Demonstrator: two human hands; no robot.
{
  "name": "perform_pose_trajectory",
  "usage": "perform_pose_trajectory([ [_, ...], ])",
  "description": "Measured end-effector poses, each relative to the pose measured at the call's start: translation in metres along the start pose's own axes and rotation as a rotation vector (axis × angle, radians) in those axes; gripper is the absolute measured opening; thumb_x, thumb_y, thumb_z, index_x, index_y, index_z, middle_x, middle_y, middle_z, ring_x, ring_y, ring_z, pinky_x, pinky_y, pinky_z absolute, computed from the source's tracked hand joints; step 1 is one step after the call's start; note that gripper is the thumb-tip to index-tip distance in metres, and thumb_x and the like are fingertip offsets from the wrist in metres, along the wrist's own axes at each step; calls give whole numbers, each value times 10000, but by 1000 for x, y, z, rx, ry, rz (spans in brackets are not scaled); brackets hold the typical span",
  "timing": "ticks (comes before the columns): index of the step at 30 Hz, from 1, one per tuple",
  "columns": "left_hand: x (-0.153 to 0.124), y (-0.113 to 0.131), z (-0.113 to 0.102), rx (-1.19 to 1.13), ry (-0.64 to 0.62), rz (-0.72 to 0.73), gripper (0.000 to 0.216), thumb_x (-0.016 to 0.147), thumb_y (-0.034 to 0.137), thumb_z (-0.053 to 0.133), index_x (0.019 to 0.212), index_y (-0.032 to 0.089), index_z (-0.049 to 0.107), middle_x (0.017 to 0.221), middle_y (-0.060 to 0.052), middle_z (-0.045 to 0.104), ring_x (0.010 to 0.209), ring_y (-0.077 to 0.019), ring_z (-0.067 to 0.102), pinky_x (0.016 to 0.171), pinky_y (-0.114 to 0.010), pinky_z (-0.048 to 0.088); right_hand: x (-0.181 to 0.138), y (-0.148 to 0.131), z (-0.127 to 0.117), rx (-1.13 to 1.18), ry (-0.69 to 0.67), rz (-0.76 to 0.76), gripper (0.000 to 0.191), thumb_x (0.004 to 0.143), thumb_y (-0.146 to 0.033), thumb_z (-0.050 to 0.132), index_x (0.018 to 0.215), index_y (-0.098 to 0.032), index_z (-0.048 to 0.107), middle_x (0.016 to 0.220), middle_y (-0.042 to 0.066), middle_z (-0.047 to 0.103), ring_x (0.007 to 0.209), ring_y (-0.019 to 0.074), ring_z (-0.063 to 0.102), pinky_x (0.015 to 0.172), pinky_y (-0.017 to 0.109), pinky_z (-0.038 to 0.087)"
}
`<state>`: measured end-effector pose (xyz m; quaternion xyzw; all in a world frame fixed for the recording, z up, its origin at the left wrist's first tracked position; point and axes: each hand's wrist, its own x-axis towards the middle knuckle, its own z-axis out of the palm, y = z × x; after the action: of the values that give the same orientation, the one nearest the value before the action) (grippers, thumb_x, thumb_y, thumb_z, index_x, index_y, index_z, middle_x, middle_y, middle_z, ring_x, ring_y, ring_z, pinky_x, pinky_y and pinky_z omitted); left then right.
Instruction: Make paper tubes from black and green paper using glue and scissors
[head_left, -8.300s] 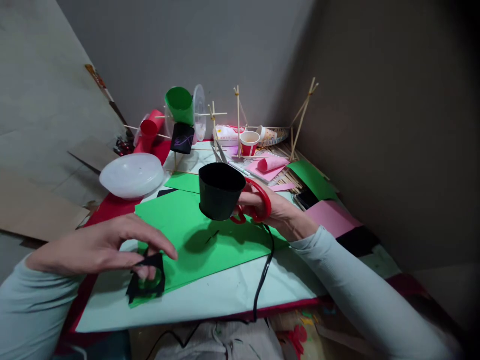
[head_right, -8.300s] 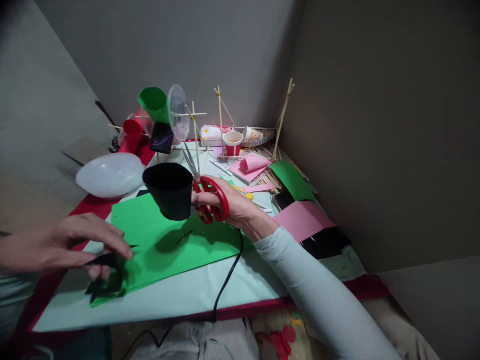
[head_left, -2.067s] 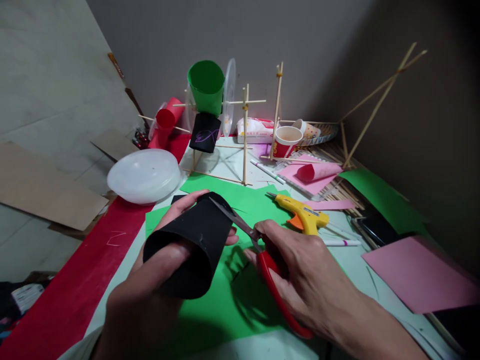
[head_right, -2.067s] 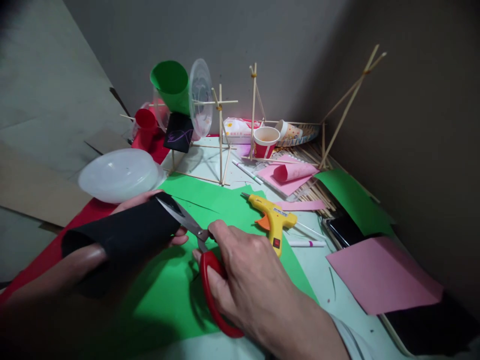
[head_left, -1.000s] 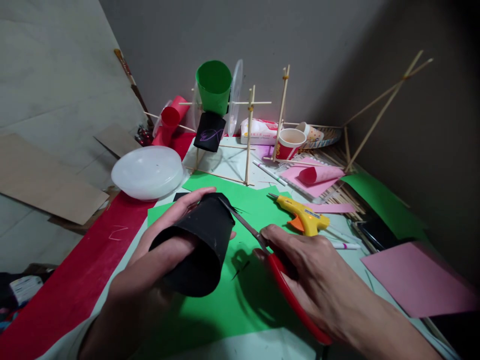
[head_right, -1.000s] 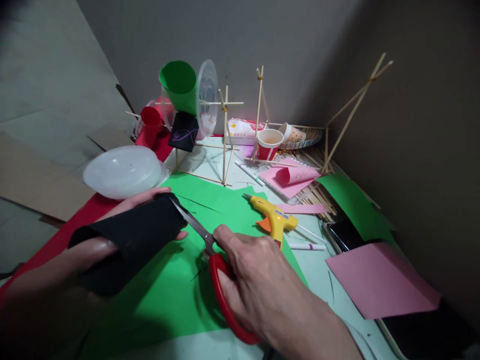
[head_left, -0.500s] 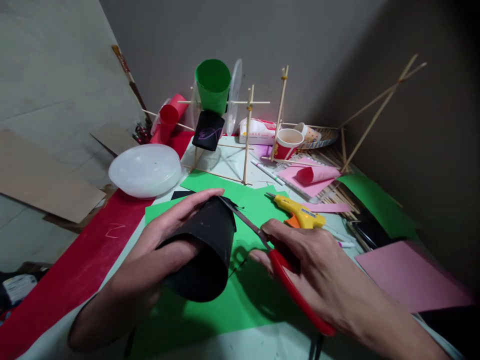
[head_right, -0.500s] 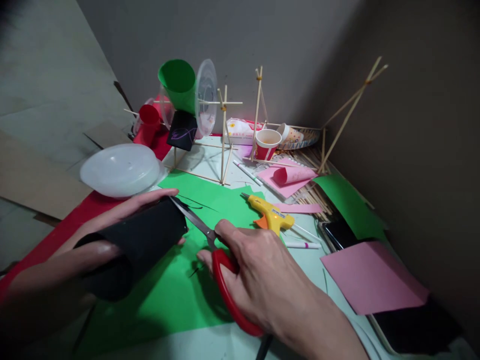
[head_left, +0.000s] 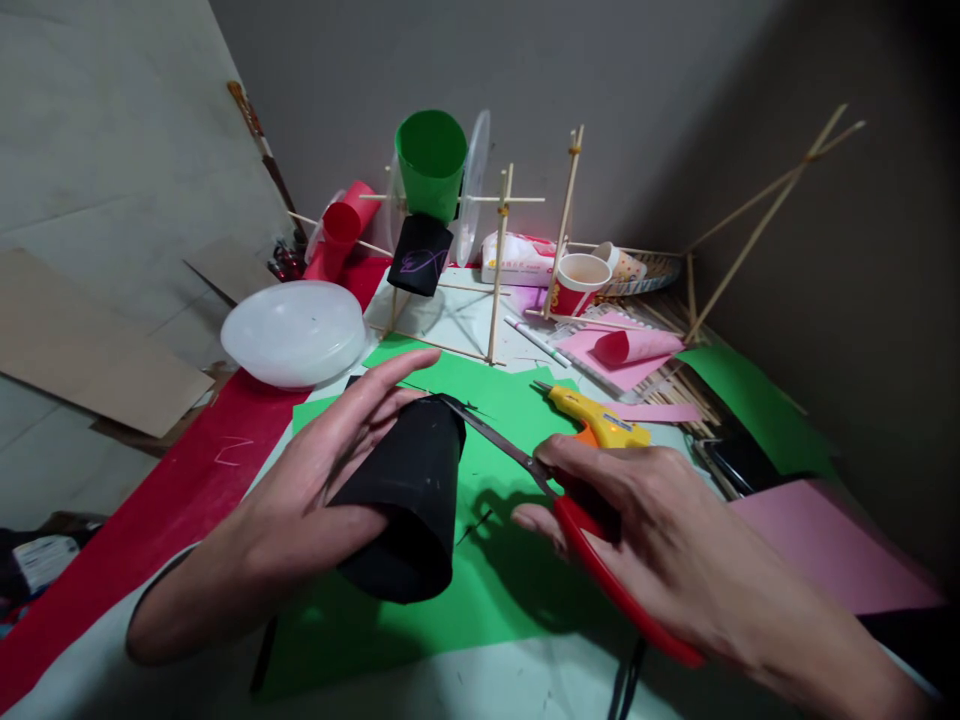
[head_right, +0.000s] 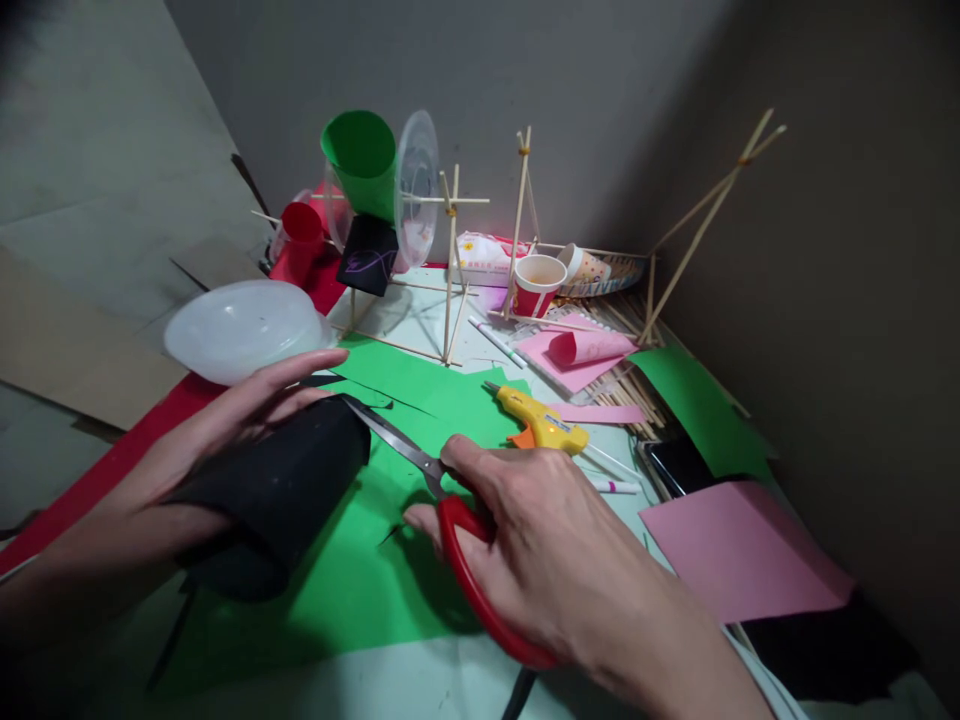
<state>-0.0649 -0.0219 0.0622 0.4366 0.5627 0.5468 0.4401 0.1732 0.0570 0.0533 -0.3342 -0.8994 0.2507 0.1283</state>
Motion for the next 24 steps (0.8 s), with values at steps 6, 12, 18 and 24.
perform_pose_trajectory([
  [6, -10, 8, 6, 23, -5, -47, 724, 654, 287, 773, 1374, 335, 702, 1491, 24, 636, 1436, -355, 511, 901, -220, 558, -2, 1, -1, 16, -16, -35, 331, 1038, -430, 552, 778, -245, 464, 597, -64, 492, 493, 113, 372, 491, 279, 323],
  [12, -4, 3, -11, 171, -111, 50, 704, 717, 309, 710, 1414, 383, 649, 1340, 17, 700, 1334, -305, 602, 980, -254, 545, -4, 4, -2, 24, -86, -22, 299, 1055, -386, 507, 793, -242, 490, 617, -55, 514, 507, 112, 396, 505, 279, 321],
  [18, 2, -8, -26, 324, -217, 155, 691, 794, 297, 715, 1432, 503, 548, 1280, 57, 698, 1246, -215, 658, 964, -196, 545, -2, 3, -3, 40, -120, 30, 385, 1024, -514, 527, 758, -241, 474, 594, -53, 494, 508, 115, 389, 493, 281, 309],
  [24, 0, -9, -26, 390, -269, 151, 776, 785, 313, 712, 1487, 545, 476, 1315, 79, 655, 1263, -234, 613, 1050, -256, 508, 1, 5, 1, 25, -87, 17, 390, 995, -577, 569, 797, -242, 541, 578, -61, 480, 509, 117, 363, 476, 270, 295],
])
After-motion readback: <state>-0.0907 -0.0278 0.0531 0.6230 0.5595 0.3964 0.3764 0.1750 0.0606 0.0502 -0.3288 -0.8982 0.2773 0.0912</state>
